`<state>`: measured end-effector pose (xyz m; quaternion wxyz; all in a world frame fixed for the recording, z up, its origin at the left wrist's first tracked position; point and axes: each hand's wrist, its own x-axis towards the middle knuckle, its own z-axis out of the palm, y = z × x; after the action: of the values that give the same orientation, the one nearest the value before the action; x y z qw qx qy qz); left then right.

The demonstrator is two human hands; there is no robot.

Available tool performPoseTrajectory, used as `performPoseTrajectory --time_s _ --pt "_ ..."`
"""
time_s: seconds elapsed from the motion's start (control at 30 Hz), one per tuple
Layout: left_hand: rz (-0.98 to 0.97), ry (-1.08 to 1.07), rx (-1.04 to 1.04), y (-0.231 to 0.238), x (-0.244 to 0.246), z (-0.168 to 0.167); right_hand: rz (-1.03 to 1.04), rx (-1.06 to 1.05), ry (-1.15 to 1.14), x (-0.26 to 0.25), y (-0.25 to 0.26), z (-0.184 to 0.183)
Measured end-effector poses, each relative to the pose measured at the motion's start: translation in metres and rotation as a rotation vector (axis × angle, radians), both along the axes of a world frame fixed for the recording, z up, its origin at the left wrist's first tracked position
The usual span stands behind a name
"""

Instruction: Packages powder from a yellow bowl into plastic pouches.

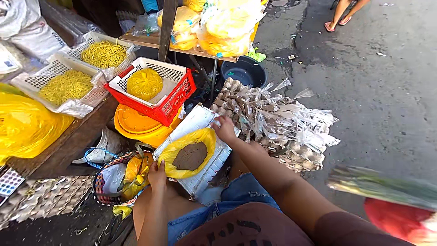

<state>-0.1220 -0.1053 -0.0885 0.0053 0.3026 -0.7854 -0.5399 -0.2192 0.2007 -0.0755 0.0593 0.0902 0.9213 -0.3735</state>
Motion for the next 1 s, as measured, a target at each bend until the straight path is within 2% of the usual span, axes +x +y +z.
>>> performPoseTrajectory --time_s 0.07,0.13,0.2,0.3,0.4,0.5,0.63,0.7,0.77,0.83,0.9,1.0 --pt "-0.004 0.026 0.03 0.006 -0.008 -0.004 0.174 0.016 -0.135 0.0 -0.019 -0.006" --pt "-0.029 0.052 0.14 0.012 -0.015 -0.004 0.245 -0.057 -0.2 0.002 -0.033 -0.007" --pt "0.013 0.085 0.352 0.016 -0.02 -0.003 0.172 -0.251 -0.245 0.002 -0.041 -0.002" --pt "0.186 0.071 0.683 0.009 -0.025 -0.007 -0.062 -0.612 -0.306 -0.001 -0.039 -0.01" --pt "0.332 0.05 0.809 -0.002 -0.026 -0.015 -0.202 -0.785 -0.328 -0.011 -0.027 -0.025" --pt "0.393 0.035 0.857 -0.013 -0.027 -0.021 -0.273 -0.845 -0.335 -0.019 -0.02 -0.036" --pt "0.344 0.012 0.797 -0.021 -0.028 -0.022 -0.234 -0.754 -0.329 -0.019 -0.021 -0.037" --pt "0.177 0.023 0.576 -0.02 -0.026 -0.021 -0.15 -0.659 -0.313 -0.015 -0.025 -0.024" --pt "0.019 -0.011 0.255 -0.015 -0.024 -0.014 -0.038 -0.521 -0.268 -0.012 -0.029 -0.017" --pt "-0.047 -0.073 0.052 -0.007 -0.023 -0.008 0.048 -0.378 -0.239 -0.008 -0.035 -0.018" --pt "-0.046 -0.058 0.041 0.0 -0.027 -0.006 0.057 -0.361 -0.235 -0.004 -0.044 -0.018" --pt "0.018 0.046 0.302 -0.001 -0.038 -0.01 -0.039 -0.486 -0.242 -0.009 -0.049 -0.014"
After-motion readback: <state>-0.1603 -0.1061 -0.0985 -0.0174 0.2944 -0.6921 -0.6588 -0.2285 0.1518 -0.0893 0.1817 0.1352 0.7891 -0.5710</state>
